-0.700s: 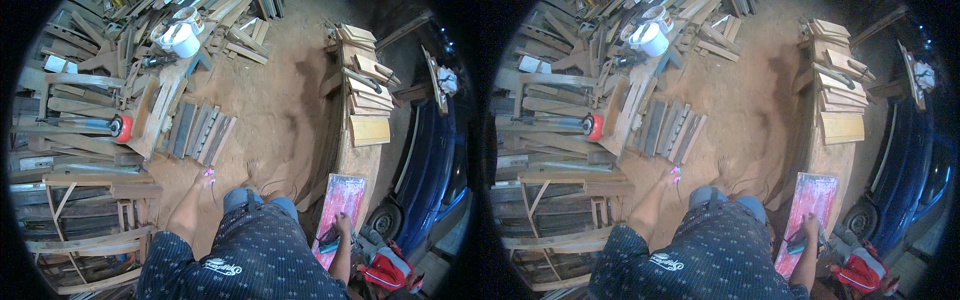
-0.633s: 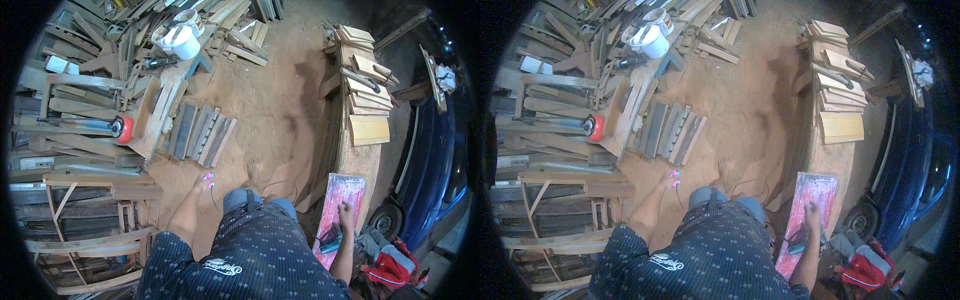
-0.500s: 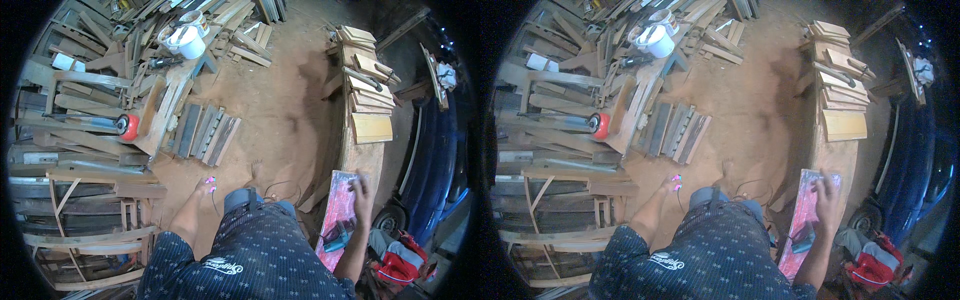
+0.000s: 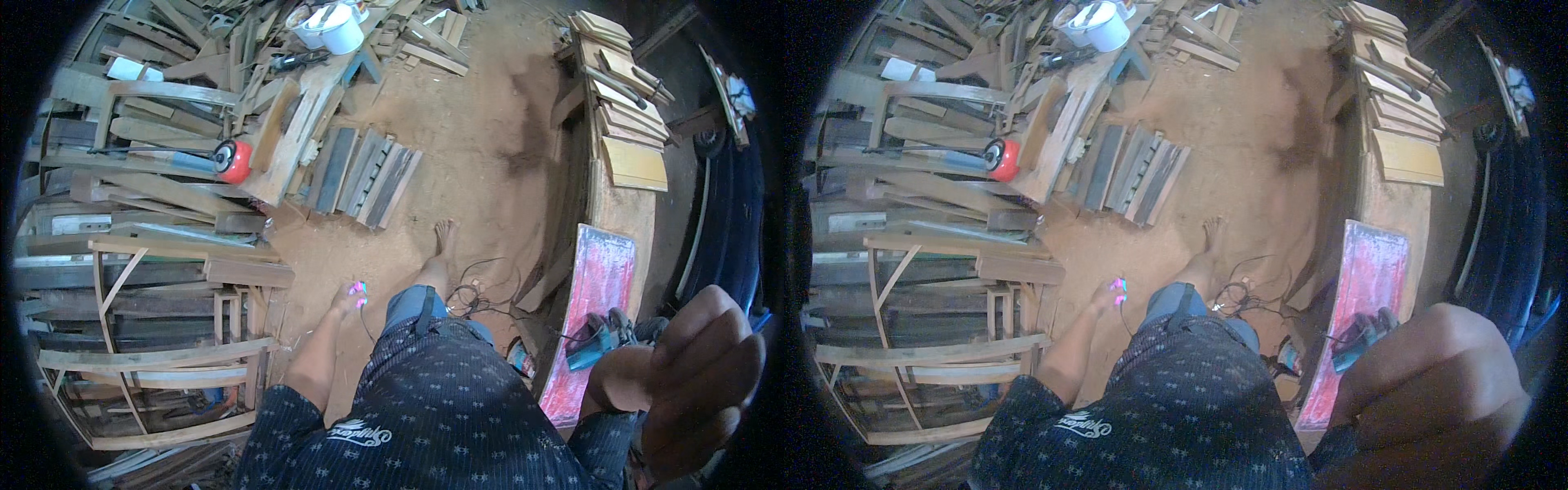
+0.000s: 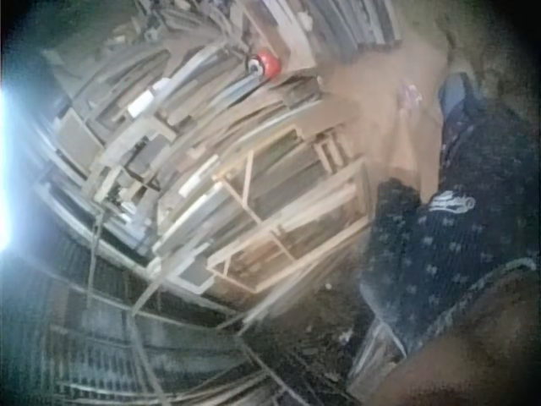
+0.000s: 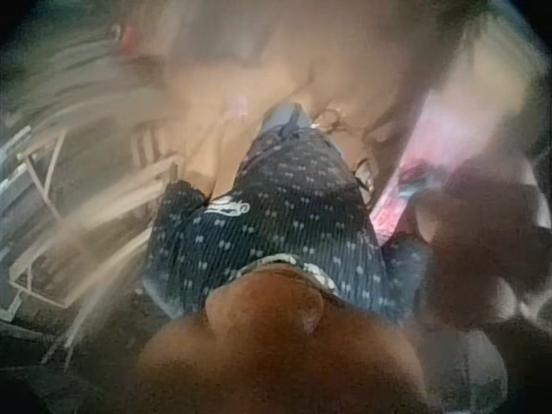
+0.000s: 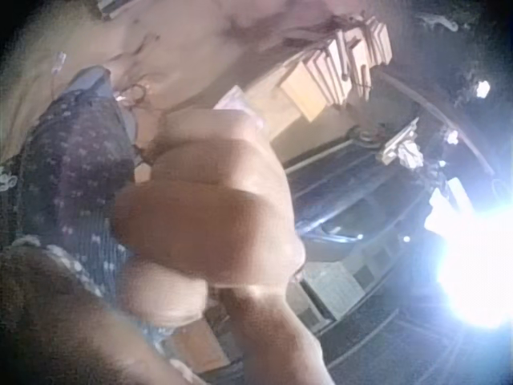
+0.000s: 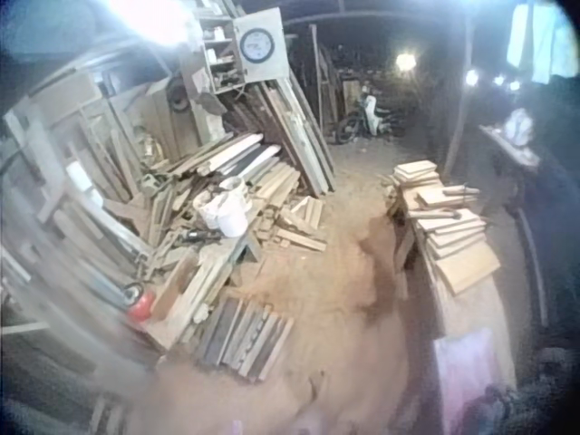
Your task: The person uses a circular saw to cut a large red-painted board into smaller pieces on a workbench. They then measure and cut additional wooden planks, stacking the finished pieces on the bench.
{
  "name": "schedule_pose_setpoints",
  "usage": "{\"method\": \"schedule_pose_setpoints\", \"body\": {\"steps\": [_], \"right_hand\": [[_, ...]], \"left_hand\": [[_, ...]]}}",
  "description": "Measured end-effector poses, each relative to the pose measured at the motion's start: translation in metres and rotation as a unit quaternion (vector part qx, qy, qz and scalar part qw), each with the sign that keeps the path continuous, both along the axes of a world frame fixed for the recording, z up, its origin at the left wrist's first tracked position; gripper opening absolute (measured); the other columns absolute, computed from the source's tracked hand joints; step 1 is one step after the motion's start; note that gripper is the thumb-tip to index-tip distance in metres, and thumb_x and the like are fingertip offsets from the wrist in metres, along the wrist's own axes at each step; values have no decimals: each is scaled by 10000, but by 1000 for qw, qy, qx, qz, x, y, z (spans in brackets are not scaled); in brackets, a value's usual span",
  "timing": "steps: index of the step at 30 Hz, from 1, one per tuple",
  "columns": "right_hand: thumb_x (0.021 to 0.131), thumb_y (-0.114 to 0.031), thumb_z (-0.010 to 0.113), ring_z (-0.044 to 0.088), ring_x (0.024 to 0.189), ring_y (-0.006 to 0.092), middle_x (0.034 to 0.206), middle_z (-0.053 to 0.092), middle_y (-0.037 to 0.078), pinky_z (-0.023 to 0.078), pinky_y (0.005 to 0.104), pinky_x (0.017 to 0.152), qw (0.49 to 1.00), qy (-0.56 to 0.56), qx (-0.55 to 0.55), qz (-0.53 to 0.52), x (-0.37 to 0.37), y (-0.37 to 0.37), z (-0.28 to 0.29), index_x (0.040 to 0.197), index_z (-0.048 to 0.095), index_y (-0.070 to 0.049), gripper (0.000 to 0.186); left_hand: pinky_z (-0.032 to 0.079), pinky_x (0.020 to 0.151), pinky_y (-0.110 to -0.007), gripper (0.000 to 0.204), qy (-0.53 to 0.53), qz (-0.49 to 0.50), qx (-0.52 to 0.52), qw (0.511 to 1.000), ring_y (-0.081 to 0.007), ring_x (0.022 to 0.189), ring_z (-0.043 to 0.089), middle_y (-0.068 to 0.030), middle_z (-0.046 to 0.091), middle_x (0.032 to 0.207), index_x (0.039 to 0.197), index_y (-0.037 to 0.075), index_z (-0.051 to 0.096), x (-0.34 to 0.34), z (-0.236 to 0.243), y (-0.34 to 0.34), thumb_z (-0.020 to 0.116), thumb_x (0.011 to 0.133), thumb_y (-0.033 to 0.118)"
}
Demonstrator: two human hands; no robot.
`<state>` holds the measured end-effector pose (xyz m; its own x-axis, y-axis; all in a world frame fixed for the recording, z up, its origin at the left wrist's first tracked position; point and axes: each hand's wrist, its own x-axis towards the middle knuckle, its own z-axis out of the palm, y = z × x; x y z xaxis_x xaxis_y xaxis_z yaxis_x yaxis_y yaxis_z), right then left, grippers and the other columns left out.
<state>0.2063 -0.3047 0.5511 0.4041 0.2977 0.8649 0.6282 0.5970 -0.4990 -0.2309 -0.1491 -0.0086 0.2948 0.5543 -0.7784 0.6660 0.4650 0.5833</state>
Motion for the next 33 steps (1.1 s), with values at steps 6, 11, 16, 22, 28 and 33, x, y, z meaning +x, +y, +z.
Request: {"method": "schedule_pose_setpoints", "body": {"steps": [6,11,16,22,28,33], "right_hand": [[893,-64,584,512,671,122,717,542,31,431,247,645,999,-1,8,40,-37,2,3,1360,489,66,493],[892,-61,603,526,693,119,720,549,23,439,240,662,994,55,-87,42,-69,34,-11,1348,509,57,480],[890,-58,622,540,715,116,723,556,16,447,234,679,921,161,-353,42,-106,88,-61,1336,528,47,468],[928,-101,618,555,720,120,751,579,45,464,276,669,739,182,-645,67,-151,113,-258,1281,597,-27,361],[929,-142,640,616,658,122,740,666,84,489,274,601,587,30,-807,60,-191,31,-460,1216,600,55,350],[887,-202,637,674,697,215,799,700,140,529,340,623,438,151,-884,55,-170,-18,-523,1183,642,9,363]], "left_hand": [[478,548,-293,110,86,48,-27,995,-129,657,604,-32,637,756,915,57,675,-77,29,-50,693,834,129],[469,535,-303,129,51,153,-1,987,-131,655,600,-28,632,748,915,59,676,-132,27,-68,695,808,128],[488,564,-319,322,93,132,-44,986,-145,679,614,-50,656,818,1030,43,648,-170,10,-58,731,769,211],[534,708,-335,446,51,184,-65,979,-179,822,643,-80,669,972,1121,27,610,-203,-6,-31,750,758,245],[541,763,-319,563,11,303,-31,952,-179,887,643,-100,654,1060,1203,8,546,-276,-71,-5,772,753,261],[547,714,-325,530,-35,355,-50,933,-162,831,647,-103,665,996,1177,-10,553,-347,-113,-16,764,764,245]]}}
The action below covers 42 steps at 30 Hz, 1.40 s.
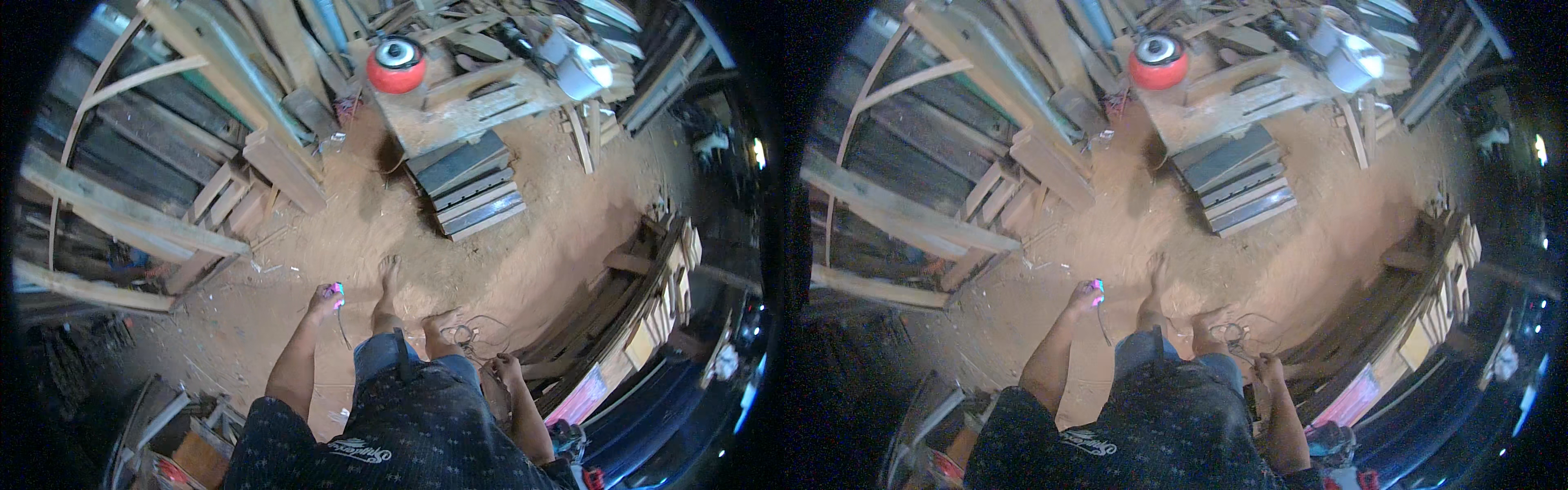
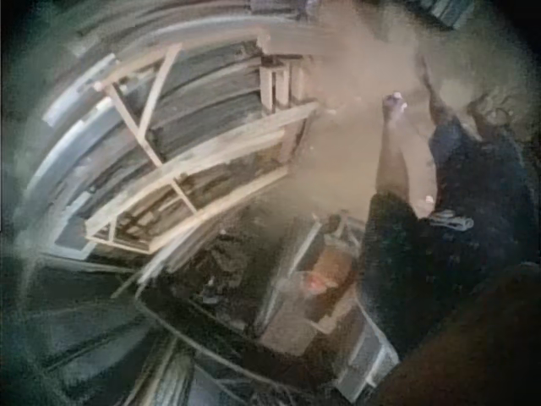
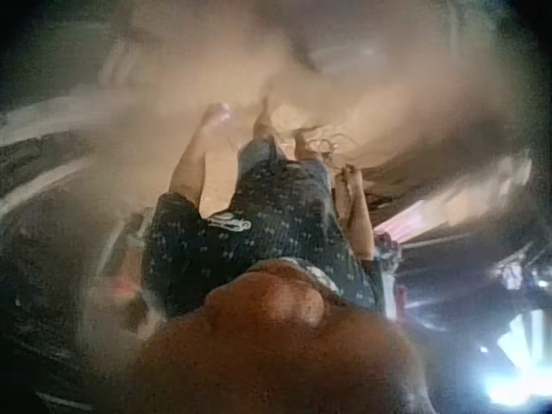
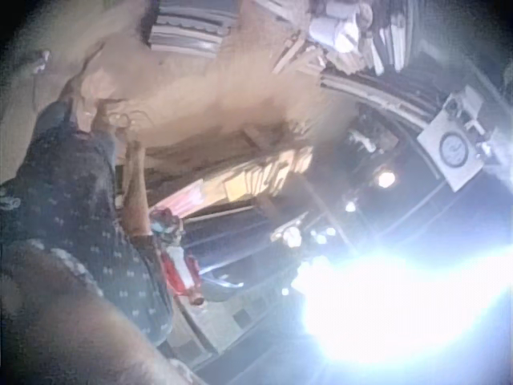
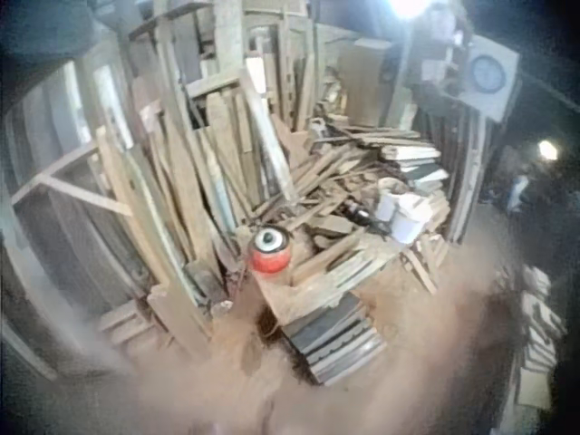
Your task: The person uses a circular saw to cut a large red-painted board into smaller pieces on a workbench. They then measure and cut additional wooden planks, stacking the finished pieces on the bench.
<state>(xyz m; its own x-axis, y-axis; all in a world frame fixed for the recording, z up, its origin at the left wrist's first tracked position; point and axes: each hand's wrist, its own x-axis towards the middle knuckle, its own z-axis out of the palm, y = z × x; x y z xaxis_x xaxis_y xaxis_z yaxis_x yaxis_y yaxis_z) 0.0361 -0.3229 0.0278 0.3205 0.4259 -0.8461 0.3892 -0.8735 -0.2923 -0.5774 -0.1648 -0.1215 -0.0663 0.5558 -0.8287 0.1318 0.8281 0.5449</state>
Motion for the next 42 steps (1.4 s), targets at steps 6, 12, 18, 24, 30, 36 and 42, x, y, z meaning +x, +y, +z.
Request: {"method": "schedule_pose_setpoints", "body": {"steps": [6,12,18,24,30,36,42], "right_hand": [[929,-186,623,608,665,169,788,630,81,514,309,545,991,55,-13,-123,-61,118,35,1165,620,-3,299],[957,-202,598,576,619,131,830,667,119,485,272,562,988,73,136,11,-154,204,47,1289,563,35,410],[958,-224,616,597,687,130,866,671,108,509,272,638,973,160,138,96,-244,245,71,1298,564,24,424],[928,-352,675,620,996,203,1160,617,144,524,327,832,924,350,135,73,-372,274,92,1398,479,-55,589],[931,-301,673,665,954,227,1212,612,133,568,353,752,902,425,75,0,-480,291,130,1423,422,-55,604],[903,-261,702,655,727,171,968,676,82,524,292,587,944,290,109,-109,-498,319,42,1260,555,-31,449],[905,-310,686,550,551,122,723,608,12,456,250,513,947,225,122,-197,-495,406,-29,976,658,-55,266]], "left_hand": [[533,623,-331,419,12,7,-79,997,-143,663,629,-56,679,829,1094,-5,626,-70,19,-9,746,804,273],[552,716,-340,497,103,-60,-115,986,-167,792,672,-84,705,943,1119,30,635,-99,2,-35,775,764,349],[529,846,-314,538,70,104,82,989,-183,999,639,-101,660,1085,1194,38,577,-89,50,-3,777,774,309],[514,883,-339,599,-14,95,208,974,-202,1050,613,-133,626,1157,1282,20,508,-43,218,69,774,811,278],[513,858,-343,614,-93,6,208,974,-174,1016,625,-137,640,1169,1341,13,499,-48,231,80,749,863,308],[529,724,-305,437,-25,-101,190,976,-163,840,665,-111,707,959,1227,-10,601,-149,175,111,651,945,319],[494,587,-325,227,56,156,62,984,-183,704,590,-80,633,868,1042,39,646,-372,8,35,566,981,243]]}}
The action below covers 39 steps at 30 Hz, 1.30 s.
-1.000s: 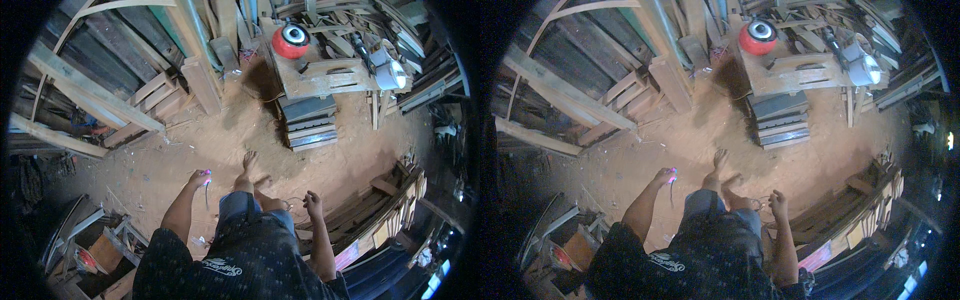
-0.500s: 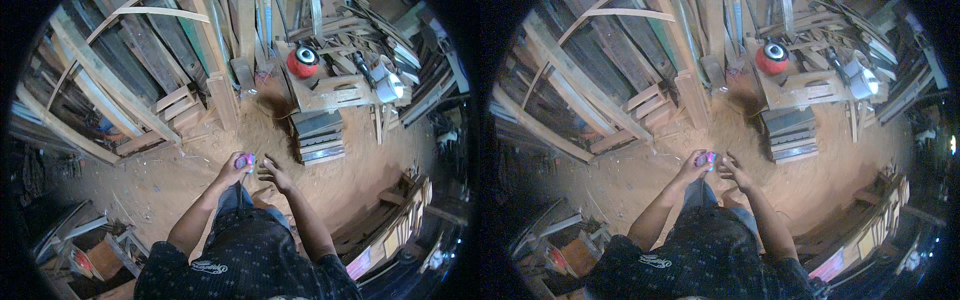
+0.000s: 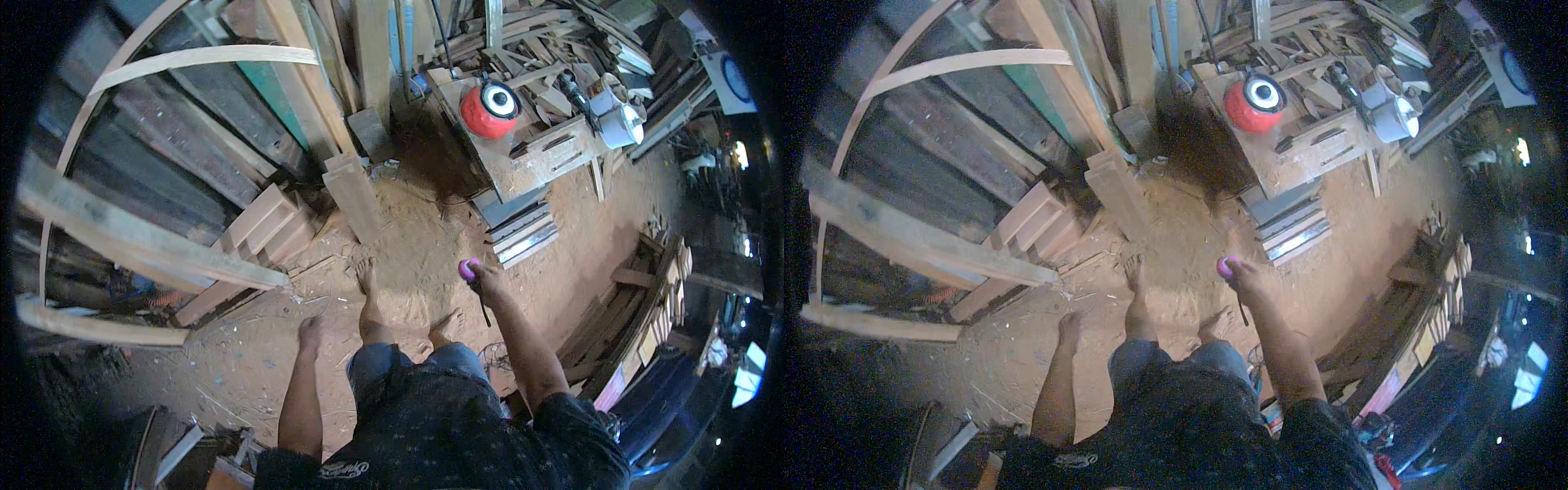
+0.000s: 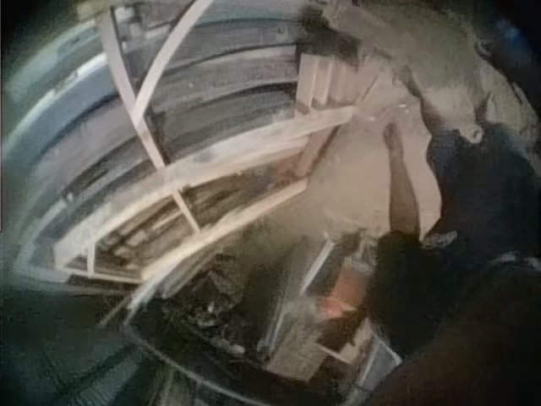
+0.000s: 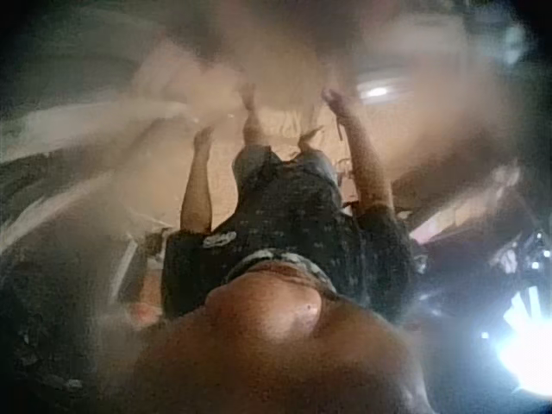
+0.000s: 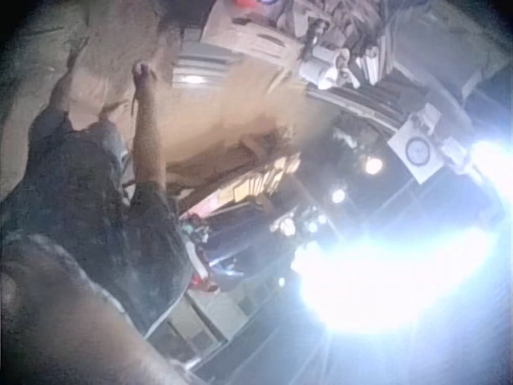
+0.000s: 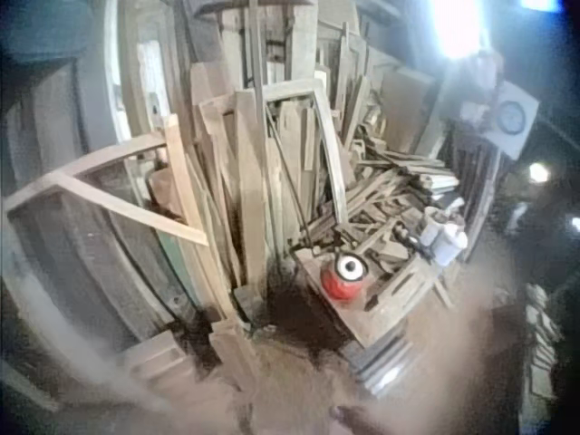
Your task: The person uses a circular saw to cut a large red-painted board into smaller pieces on a workbench. They then measure and cut additional wooden planks, stacking the finished pieces on the bench.
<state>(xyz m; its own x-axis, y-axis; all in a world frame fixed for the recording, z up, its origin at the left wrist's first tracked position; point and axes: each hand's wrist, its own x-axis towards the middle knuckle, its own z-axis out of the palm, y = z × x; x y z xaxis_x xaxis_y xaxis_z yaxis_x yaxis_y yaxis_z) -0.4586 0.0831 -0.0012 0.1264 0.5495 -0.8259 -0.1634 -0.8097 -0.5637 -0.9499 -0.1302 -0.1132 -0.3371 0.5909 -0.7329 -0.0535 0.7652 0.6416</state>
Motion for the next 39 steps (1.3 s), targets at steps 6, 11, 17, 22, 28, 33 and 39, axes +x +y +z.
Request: {"method": "schedule_pose_setpoints", "body": {"steps": [6,11,17,22,28,33,39], "right_hand": [[924,-441,623,533,535,125,696,580,14,413,264,450,999,-42,11,21,7,107,-68,918,628,-85,356],[946,-438,608,482,491,161,602,502,23,395,287,466,974,-198,110,9,101,229,-139,850,590,-117,336],[939,-342,615,576,609,213,678,564,59,483,325,556,968,-160,132,-140,80,271,-154,943,578,-62,282],[944,-267,605,606,676,196,790,636,65,496,333,616,982,-172,72,18,25,167,-149,984,628,-49,223],[939,-234,665,630,704,154,833,668,68,524,313,610,983,-161,20,87,1,-20,-93,1081,663,2,275],[907,-278,708,631,681,132,866,694,96,525,297,586,956,-236,-33,170,37,-158,-61,1104,666,20,360],[888,-284,692,666,702,188,850,714,130,532,344,645,970,-232,-70,-38,86,-283,7,1129,680,23,390]], "left_hand": [[498,552,-317,392,19,129,-223,966,-205,733,628,-119,656,982,1167,30,584,-169,11,-116,574,926,339],[513,590,-318,334,9,162,-236,958,-213,756,652,-123,677,996,1129,14,617,-160,18,-105,599,930,282],[461,569,-278,267,49,-14,-164,985,-140,628,593,-85,692,816,1040,15,674,-119,20,-21,664,932,260],[456,564,-290,367,21,-26,-106,994,-134,580,563,-50,632,690,873,22,675,-103,8,60,633,953,378],[488,591,-308,371,22,-56,12,998,-161,610,592,-82,653,756,952,19,632,-95,2,119,614,948,389],[497,559,-340,280,-113,-70,-62,989,-191,633,600,-106,647,828,1078,32,615,-166,-42,95,630,937,273],[437,433,-323,228,59,-138,-166,975,-196,525,545,-51,535,654,960,25,614,-71,44,169,618,916,249]]}}
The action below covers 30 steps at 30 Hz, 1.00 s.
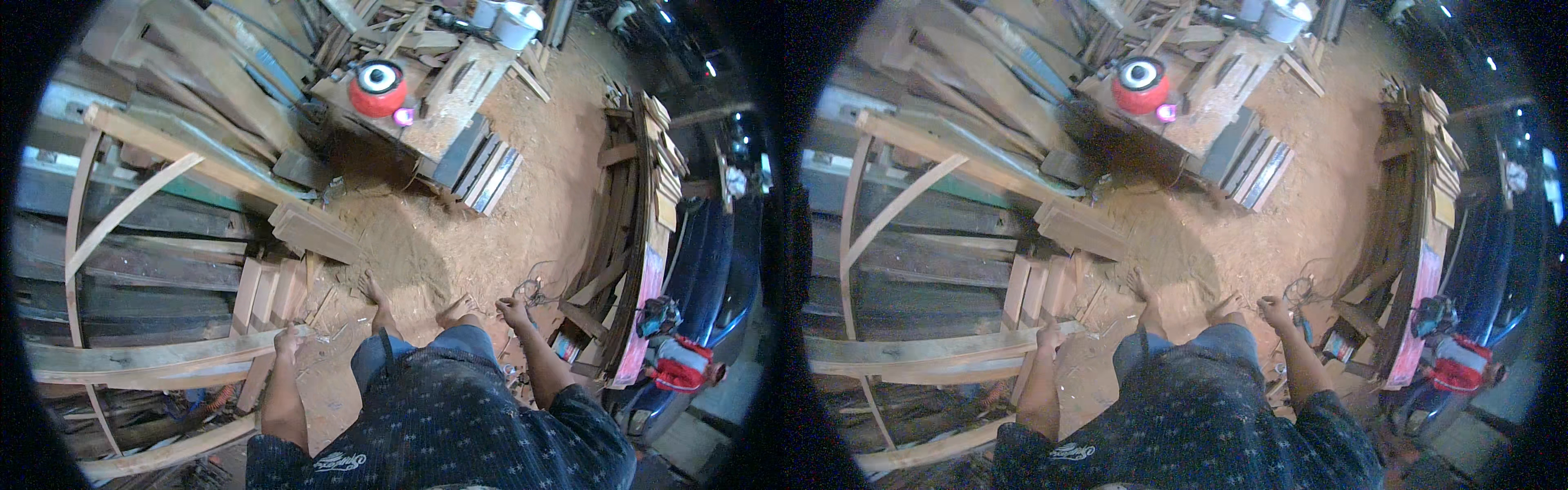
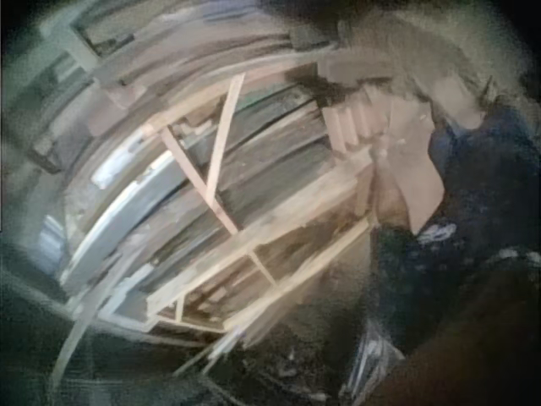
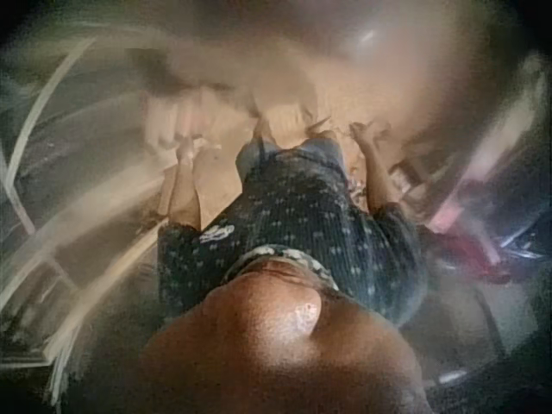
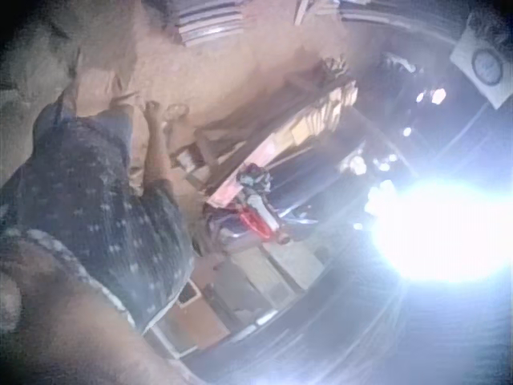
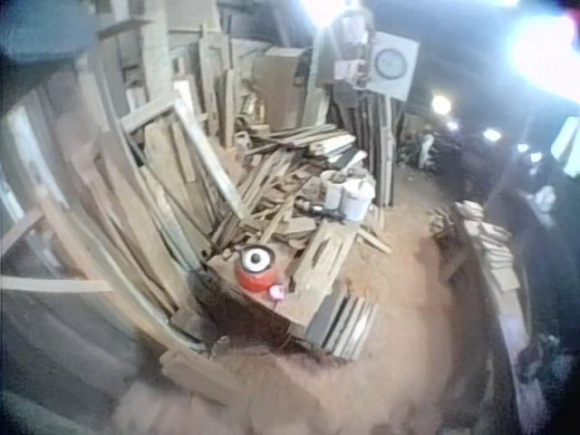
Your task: The person uses a circular saw to cut a large red-painted board into smaller pieces on a workbench. They then measure and cut additional wooden planks, stacking the finished pieces on the bench.
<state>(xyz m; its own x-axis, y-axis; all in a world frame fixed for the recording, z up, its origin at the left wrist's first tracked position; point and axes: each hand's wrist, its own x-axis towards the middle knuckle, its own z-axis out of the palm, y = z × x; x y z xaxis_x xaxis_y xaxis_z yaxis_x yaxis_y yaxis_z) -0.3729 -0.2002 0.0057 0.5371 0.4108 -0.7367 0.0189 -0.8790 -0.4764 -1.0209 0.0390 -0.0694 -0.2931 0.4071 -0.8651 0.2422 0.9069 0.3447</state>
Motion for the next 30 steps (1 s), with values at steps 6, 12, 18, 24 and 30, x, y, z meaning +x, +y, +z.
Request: {"method": "schedule_pose_setpoints", "body": {"steps": [6,12,18,24,30], "right_hand": [[905,-217,668,631,620,160,814,667,108,506,287,541,989,37,52,-134,60,-104,-1,1147,648,21,339],[927,-223,649,596,586,157,748,609,58,481,297,503,962,57,77,-257,123,-213,6,1017,635,-30,214],[887,-219,691,578,523,163,734,624,81,462,293,441,911,50,106,-396,184,-382,-61,993,647,23,268],[910,-161,640,549,520,157,681,577,57,440,288,438,890,100,109,-430,215,-476,-86,974,617,15,189],[951,-158,601,539,571,133,743,576,46,425,276,465,889,67,129,-433,249,-430,-41,1034,593,7,185]], "left_hand": [[480,555,-280,217,-115,-38,175,977,-131,619,596,-49,609,705,986,18,651,128,45,19,622,951,230],[520,627,-267,228,-124,-169,195,958,-154,718,643,-92,677,867,979,-6,648,277,52,-33,628,941,218],[534,633,-297,344,-199,-202,95,954,-173,707,660,-104,696,906,1150,-67,592,341,10,-124,687,897,145],[532,615,-307,295,-15,-400,118,909,-170,642,647,-103,704,852,1050,-53,643,363,57,-185,630,945,222],[511,545,-328,238,57,-329,60,941,-174,594,618,-58,646,732,1025,-43,634,387,68,-152,615,940,178]]}}
